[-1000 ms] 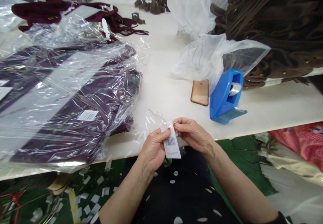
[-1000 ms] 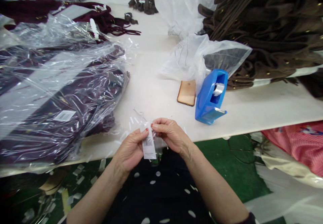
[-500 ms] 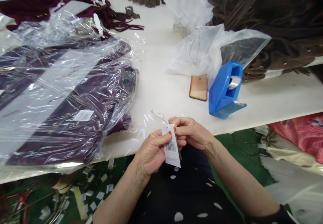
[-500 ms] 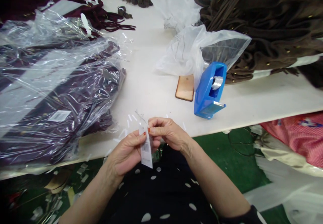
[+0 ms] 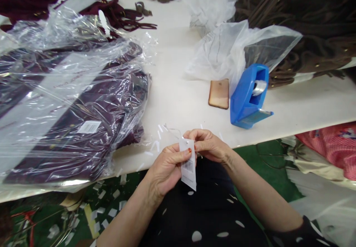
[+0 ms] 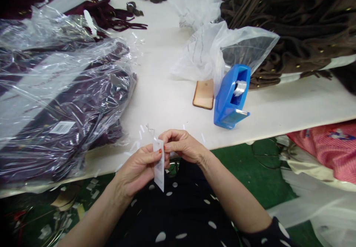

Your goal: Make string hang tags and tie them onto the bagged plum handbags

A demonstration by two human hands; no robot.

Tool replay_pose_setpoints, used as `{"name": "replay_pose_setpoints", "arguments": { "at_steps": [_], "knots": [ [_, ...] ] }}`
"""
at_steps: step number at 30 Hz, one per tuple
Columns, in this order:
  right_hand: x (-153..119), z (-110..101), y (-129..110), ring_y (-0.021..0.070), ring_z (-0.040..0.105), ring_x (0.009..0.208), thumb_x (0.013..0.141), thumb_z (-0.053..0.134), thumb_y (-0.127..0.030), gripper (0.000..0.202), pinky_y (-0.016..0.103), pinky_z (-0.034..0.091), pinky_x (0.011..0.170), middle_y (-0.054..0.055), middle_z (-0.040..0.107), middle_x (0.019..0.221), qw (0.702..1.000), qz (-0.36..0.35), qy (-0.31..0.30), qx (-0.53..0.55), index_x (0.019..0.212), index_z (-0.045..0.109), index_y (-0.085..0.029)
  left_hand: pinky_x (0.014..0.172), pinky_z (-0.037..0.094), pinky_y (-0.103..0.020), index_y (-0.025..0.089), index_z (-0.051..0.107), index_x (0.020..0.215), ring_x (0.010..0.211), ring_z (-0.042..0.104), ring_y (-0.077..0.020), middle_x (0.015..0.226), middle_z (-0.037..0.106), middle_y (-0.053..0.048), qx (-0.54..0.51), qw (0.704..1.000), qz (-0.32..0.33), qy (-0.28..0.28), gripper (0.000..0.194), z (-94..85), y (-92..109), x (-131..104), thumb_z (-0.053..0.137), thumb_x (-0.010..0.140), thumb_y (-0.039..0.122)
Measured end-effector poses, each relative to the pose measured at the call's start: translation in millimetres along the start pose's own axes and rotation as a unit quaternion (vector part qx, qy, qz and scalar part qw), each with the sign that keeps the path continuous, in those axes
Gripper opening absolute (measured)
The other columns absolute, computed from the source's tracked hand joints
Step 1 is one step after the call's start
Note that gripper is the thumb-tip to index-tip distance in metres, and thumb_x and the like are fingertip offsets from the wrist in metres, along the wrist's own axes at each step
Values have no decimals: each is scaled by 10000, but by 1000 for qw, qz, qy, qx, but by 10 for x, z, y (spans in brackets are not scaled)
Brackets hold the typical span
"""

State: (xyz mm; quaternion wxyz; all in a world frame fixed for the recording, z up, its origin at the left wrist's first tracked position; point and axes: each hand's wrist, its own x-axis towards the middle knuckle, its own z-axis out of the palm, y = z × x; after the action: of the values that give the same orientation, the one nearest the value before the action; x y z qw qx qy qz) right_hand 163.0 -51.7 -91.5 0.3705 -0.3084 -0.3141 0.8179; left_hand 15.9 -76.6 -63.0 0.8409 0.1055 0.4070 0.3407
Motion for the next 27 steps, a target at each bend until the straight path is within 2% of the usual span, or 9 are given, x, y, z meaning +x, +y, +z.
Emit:
{"name": "replay_pose_setpoints", "arguments": {
  "at_steps": [3,7,9,14,16,18,22,25,27],
  "knots": [
    [6,13,8,111,550,630,603,762,-230,153,236,450,566,-13,608,757,1000,-4,25,-4,682,638,-186,532,385,-195,83,681,652,524,515,-90,583,616,-43,11,999,37,33,184,25,-9,-12,782,520,160],
    [-42,46,-19,81,514,607,649,730,-222,102,201,404,592,-28,598,675,987,-47,137,-67,714,663,-182,651,433,-226,118,716,738,641,566,-130,655,653,-48,54,986,143,66,132,15,-40,-17,721,615,164],
    [-103,80,-44,86,511,595,709,684,-284,114,207,392,584,-12,604,636,980,-60,164,-95,711,680,-170,691,436,-246,145,720,791,695,569,-148,701,657,-42,104,973,192,68,131,-13,-64,-17,687,671,185],
    [-261,209,-77,117,558,654,679,717,-298,152,241,433,640,1,646,712,976,-68,165,-123,779,685,-188,607,386,-216,166,700,726,643,507,-125,668,576,-8,287,909,277,122,98,-48,-104,-44,643,734,245],
    [-287,250,-78,121,557,639,674,723,-292,142,247,441,630,-4,639,698,966,-79,181,-167,744,668,-181,621,377,-212,167,685,706,666,506,-123,681,558,-5,350,878,301,124,110,-39,-101,-64,617,755,239],
    [-287,271,-80,121,546,624,705,693,-308,147,245,438,612,-4,622,665,950,-95,194,-225,718,650,-169,633,371,-212,164,662,712,677,499,-118,699,547,1,383,864,307,112,120,-35,-96,-73,588,777,234],
    [-254,288,-87,120,538,639,772,616,-314,147,228,434,610,-9,598,671,920,-126,188,-320,741,623,-171,588,350,-211,151,579,709,622,447,-98,646,489,23,378,877,269,123,148,-42,-112,-57,563,791,273],
    [-268,316,-78,130,548,632,796,578,-338,167,218,446,587,-3,603,678,893,-144,194,-380,750,625,-185,575,352,-205,161,506,759,603,439,-88,648,495,30,277,923,232,134,137,-9,-146,-58,590,745,268],
    [-291,287,-35,140,561,599,782,581,-370,185,212,454,538,2,627,686,875,-151,199,-414,759,642,-196,560,350,-199,180,455,823,580,438,-81,653,500,42,181,949,222,131,234,17,-163,-51,622,664,217]
  ]
}}
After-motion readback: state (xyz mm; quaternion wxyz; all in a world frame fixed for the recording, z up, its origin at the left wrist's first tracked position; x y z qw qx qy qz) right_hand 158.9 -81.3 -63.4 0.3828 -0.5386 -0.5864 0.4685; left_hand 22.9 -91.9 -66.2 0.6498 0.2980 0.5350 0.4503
